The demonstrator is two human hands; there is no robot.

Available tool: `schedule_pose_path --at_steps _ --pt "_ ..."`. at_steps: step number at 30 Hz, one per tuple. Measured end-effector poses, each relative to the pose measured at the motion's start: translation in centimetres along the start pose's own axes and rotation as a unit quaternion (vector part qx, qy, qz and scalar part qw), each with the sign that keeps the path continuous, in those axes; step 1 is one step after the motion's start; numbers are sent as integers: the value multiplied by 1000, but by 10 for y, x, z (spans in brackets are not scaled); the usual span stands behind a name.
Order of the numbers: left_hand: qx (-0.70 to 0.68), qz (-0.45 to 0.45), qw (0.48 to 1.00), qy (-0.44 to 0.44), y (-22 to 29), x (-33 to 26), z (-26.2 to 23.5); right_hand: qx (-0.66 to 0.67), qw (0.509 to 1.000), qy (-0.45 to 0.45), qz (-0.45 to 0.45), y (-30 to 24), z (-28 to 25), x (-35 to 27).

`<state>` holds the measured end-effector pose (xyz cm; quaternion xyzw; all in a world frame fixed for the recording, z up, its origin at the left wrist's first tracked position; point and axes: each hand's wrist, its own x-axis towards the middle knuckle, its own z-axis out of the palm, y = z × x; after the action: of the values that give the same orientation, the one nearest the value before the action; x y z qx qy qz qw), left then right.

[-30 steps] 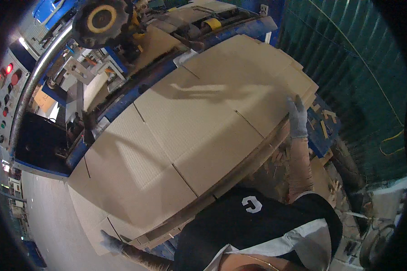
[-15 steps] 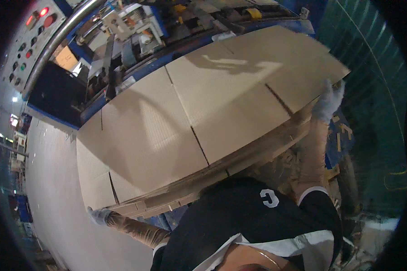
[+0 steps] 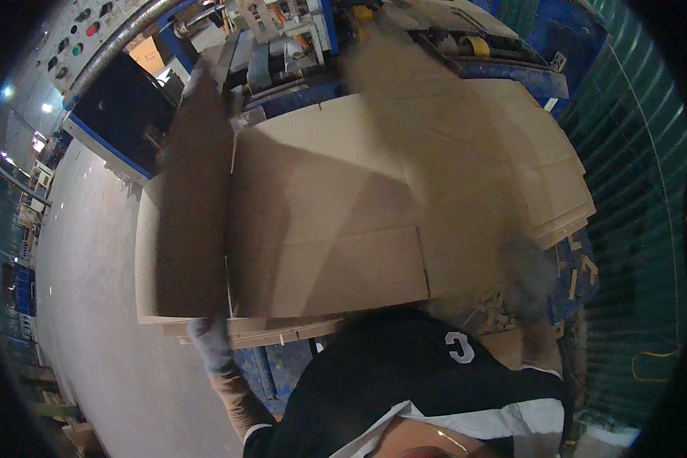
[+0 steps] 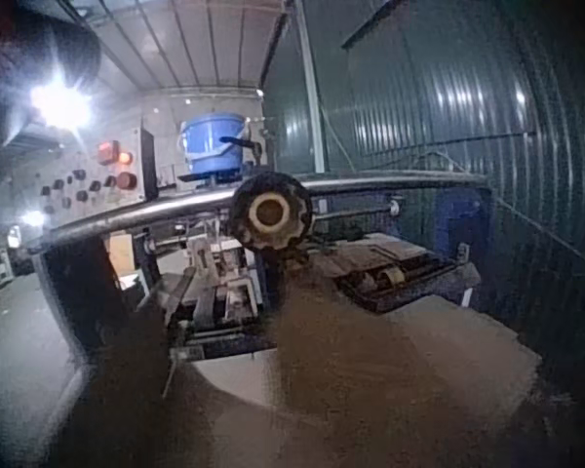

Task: The person walks to a machine and repeatedly picks up flat cardboard sheets, placing them one by one onto a growing stack. The person aligns each sheet by hand before adding it to the pile.

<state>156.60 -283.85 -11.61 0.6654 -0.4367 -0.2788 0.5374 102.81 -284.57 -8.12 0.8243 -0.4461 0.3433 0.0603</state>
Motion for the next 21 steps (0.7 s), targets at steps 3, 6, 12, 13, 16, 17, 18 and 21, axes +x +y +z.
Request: schedule_pose_path --at_steps 3,6,12,13,16,17,18,21 --pt "335 292 887 -129 24 -3 58 -92 961 -244 -88 -3 38 4" --pt "436 387 774 -246 39 9 84 -75 971 -181 -141 3 56 19" --pt "466 406 733 -285 34 31 84 -63 960 -179 -206 35 67 41" --pt "469 410 730 -281 31 35 85 -53 964 -185 -185 42 69 44" --pt "455 436 740 -235 24 54 89 -55 966 -208 -141 67 74 63" --pt "442 441 749 -223 23 62 93 -55 968 -205 -134 75 77 71" --pt "430 442 759 -210 22 72 97 -54 970 -201 -127 84 80 82" --pt "397 455 774 -189 22 115 120 -81 963 -224 -128 109 103 121"
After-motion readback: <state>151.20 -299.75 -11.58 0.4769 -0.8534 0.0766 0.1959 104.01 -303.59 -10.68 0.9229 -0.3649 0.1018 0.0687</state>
